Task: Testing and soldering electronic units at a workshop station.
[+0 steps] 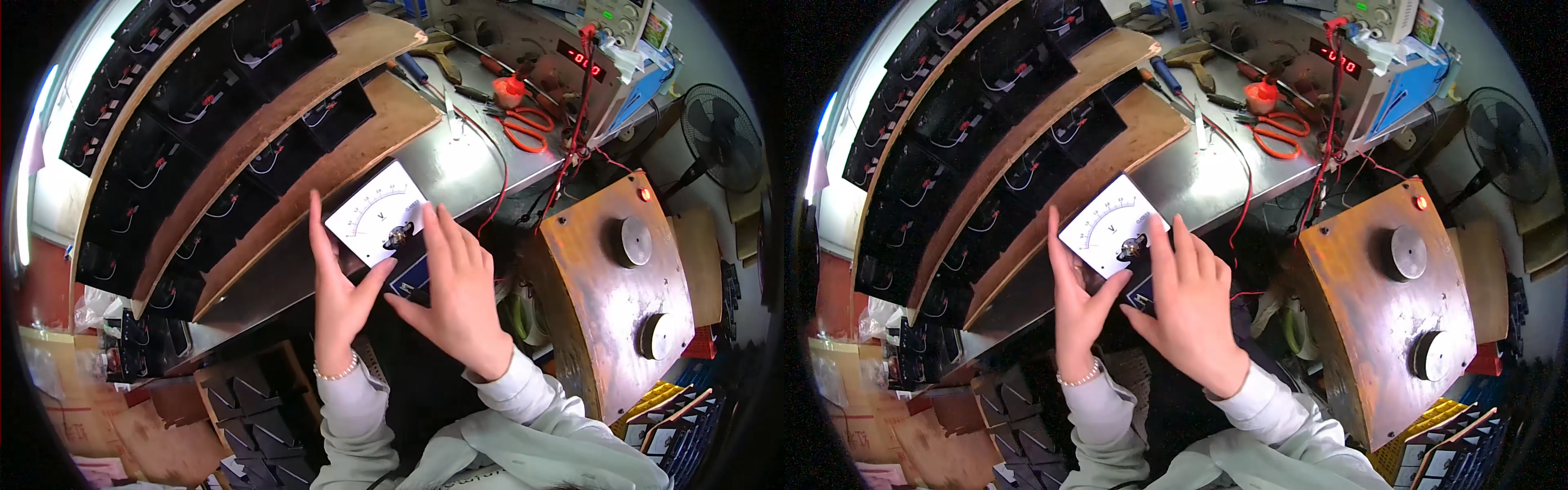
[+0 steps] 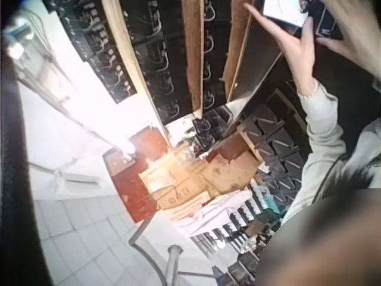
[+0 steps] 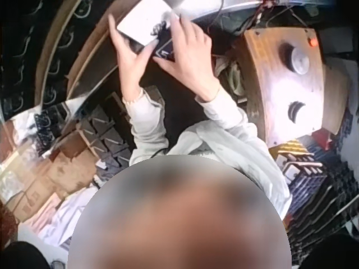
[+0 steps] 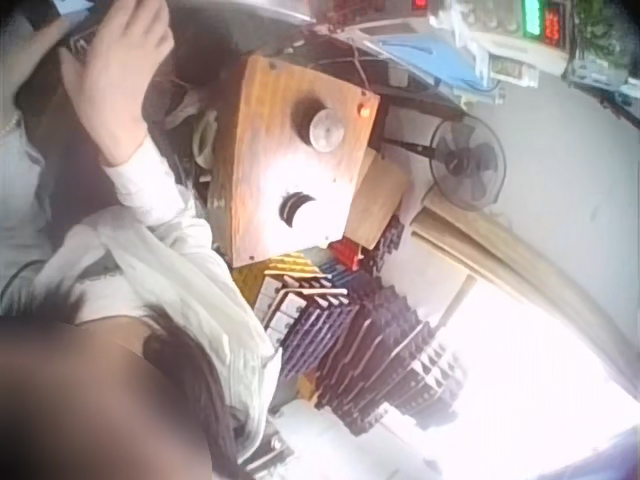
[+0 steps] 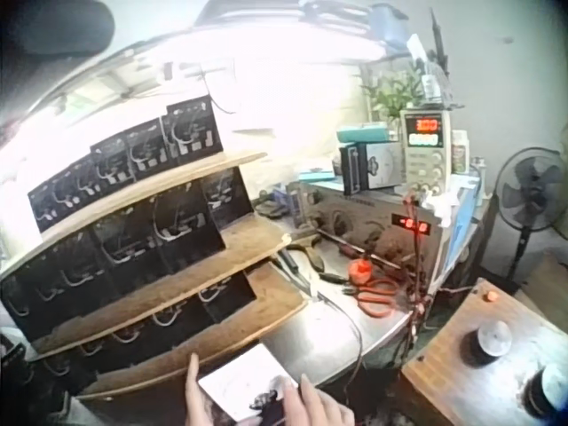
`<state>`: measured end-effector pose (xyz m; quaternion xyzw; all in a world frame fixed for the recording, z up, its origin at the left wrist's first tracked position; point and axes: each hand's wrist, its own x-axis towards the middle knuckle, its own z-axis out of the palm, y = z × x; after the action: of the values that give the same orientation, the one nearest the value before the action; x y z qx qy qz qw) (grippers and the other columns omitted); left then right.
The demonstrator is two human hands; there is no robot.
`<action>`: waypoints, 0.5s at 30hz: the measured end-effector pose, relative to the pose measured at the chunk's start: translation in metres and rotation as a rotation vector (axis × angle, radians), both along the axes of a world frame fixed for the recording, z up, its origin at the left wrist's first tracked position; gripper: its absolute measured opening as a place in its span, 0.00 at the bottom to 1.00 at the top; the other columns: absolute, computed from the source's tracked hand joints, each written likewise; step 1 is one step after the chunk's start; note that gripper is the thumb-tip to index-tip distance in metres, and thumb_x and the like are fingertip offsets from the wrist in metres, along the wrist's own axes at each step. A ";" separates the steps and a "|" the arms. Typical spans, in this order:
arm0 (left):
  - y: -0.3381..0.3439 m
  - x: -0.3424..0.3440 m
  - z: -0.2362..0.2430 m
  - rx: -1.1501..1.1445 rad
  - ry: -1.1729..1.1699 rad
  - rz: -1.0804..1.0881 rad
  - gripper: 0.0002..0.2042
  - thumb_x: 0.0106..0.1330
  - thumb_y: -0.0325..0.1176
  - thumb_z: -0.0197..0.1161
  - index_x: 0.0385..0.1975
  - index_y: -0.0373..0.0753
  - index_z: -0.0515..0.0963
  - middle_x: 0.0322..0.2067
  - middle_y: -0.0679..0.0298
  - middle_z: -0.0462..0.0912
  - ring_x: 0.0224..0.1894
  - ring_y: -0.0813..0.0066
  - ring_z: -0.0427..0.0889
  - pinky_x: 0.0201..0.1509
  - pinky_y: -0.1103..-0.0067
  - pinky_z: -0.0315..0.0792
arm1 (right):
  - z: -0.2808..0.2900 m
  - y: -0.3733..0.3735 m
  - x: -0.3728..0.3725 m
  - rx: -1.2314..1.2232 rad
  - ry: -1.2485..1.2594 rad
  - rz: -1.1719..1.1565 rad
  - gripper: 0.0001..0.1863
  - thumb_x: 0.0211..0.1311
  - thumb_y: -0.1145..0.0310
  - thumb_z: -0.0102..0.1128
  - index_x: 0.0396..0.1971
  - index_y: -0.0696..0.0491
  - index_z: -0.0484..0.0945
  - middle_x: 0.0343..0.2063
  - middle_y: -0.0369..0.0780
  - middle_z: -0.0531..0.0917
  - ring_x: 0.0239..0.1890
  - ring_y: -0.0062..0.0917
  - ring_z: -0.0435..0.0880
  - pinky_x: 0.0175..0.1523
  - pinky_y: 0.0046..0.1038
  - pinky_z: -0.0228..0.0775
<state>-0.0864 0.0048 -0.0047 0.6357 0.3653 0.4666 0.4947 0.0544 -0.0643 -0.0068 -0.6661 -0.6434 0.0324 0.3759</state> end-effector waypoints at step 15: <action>0.013 -0.010 0.003 0.052 0.055 -0.089 0.49 0.58 0.16 0.64 0.75 0.44 0.39 0.63 0.49 0.64 0.61 0.62 0.74 0.62 0.68 0.75 | -0.021 -0.027 0.016 0.013 0.798 -0.095 0.12 0.55 0.78 0.72 0.38 0.58 0.78 0.24 0.35 0.79 0.25 0.16 0.79 0.29 0.18 0.71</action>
<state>-0.0961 0.0178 -0.0022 0.6765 0.3381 0.4357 0.4881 0.0700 -0.0916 -0.0276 -0.6277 -0.4158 0.2670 0.6015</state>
